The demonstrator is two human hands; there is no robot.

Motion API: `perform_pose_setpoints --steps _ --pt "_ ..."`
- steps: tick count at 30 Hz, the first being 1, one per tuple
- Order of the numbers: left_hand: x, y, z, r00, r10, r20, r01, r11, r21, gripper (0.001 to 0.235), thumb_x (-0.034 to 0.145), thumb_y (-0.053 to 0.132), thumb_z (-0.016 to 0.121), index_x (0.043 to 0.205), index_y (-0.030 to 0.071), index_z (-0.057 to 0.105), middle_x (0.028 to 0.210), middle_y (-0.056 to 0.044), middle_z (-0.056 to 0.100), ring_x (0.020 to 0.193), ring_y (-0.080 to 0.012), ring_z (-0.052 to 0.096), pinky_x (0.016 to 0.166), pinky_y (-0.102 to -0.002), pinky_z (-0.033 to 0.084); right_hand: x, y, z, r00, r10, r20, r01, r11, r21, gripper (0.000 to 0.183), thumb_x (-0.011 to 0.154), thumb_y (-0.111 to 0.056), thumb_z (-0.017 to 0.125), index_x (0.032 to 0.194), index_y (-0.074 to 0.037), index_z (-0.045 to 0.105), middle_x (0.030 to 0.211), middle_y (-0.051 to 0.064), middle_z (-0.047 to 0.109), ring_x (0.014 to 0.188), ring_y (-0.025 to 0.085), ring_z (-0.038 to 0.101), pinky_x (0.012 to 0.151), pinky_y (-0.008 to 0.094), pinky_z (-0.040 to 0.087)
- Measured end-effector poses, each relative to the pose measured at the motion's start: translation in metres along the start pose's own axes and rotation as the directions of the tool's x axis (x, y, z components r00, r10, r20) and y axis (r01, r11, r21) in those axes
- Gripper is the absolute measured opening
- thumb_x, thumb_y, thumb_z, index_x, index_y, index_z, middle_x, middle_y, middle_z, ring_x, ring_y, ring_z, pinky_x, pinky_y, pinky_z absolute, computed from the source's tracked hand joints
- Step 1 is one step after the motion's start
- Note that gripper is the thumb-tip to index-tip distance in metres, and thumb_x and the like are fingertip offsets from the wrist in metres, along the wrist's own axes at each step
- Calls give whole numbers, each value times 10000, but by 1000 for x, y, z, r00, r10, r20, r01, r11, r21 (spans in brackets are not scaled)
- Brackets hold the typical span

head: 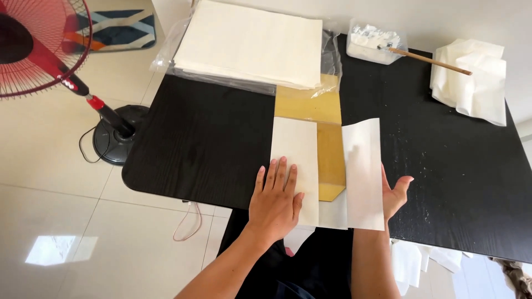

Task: Applying glue to a paper sheet and folding it around a template to create a paper bag.

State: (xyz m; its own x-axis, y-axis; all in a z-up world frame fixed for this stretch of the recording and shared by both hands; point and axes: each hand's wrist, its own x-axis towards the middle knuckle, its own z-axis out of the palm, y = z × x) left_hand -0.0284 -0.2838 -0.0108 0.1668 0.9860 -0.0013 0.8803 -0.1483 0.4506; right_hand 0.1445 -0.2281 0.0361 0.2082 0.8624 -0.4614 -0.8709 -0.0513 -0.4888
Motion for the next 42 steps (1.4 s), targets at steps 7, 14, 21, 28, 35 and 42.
perform_pose_setpoints --steps 7,14,21,28,35,42 --pt "0 1 -1 1000 -6 3 6 1000 -6 624 1065 357 301 1579 4 312 1652 -292 223 1555 -433 131 1224 -589 -48 0 -4 6 1000 16 15 -17 999 29 814 944 -641 309 1452 -56 558 1394 143 655 1272 286 660 1084 367 553" --pt "15 -1 -21 991 -10 131 11 1000 -5 644 1029 376 377 1564 18 339 1649 -286 226 1554 -432 160 1238 -583 4 -1 -8 15 999 45 20 -45 999 4 813 948 -638 299 1445 -55 571 1361 139 664 1257 274 664 1068 366 567" --pt "59 -22 -42 912 119 393 -176 978 114 981 865 713 518 1623 149 254 1707 -178 157 1583 -379 113 1274 -553 -8 2 -9 17 998 61 -9 -61 998 3 814 963 -652 312 1453 -54 567 1353 124 659 1264 280 654 1075 363 555" --pt "91 -24 -72 847 205 491 -285 954 92 1243 669 914 532 1642 206 220 1736 -121 102 1600 -342 59 1294 -507 -42 4 -9 16 998 65 -25 -65 998 1 820 953 -662 318 1468 -68 551 1360 115 655 1272 282 645 1081 367 554" --pt "96 -30 -65 854 232 465 -324 937 127 1321 664 955 491 1638 121 172 1730 -86 129 1598 -284 58 1298 -477 -42 10 -6 7 998 61 -32 -63 997 -52 857 938 -710 309 1480 -90 546 1344 100 650 1244 254 650 1052 350 554" --pt "98 -28 -65 841 236 487 -338 932 133 1329 674 951 482 1642 106 138 1731 -84 113 1596 -288 34 1294 -481 -41 25 -11 -13 994 83 -76 -89 993 -82 863 924 -746 304 1472 -130 557 1354 46 647 1241 195 644 1026 300 557"
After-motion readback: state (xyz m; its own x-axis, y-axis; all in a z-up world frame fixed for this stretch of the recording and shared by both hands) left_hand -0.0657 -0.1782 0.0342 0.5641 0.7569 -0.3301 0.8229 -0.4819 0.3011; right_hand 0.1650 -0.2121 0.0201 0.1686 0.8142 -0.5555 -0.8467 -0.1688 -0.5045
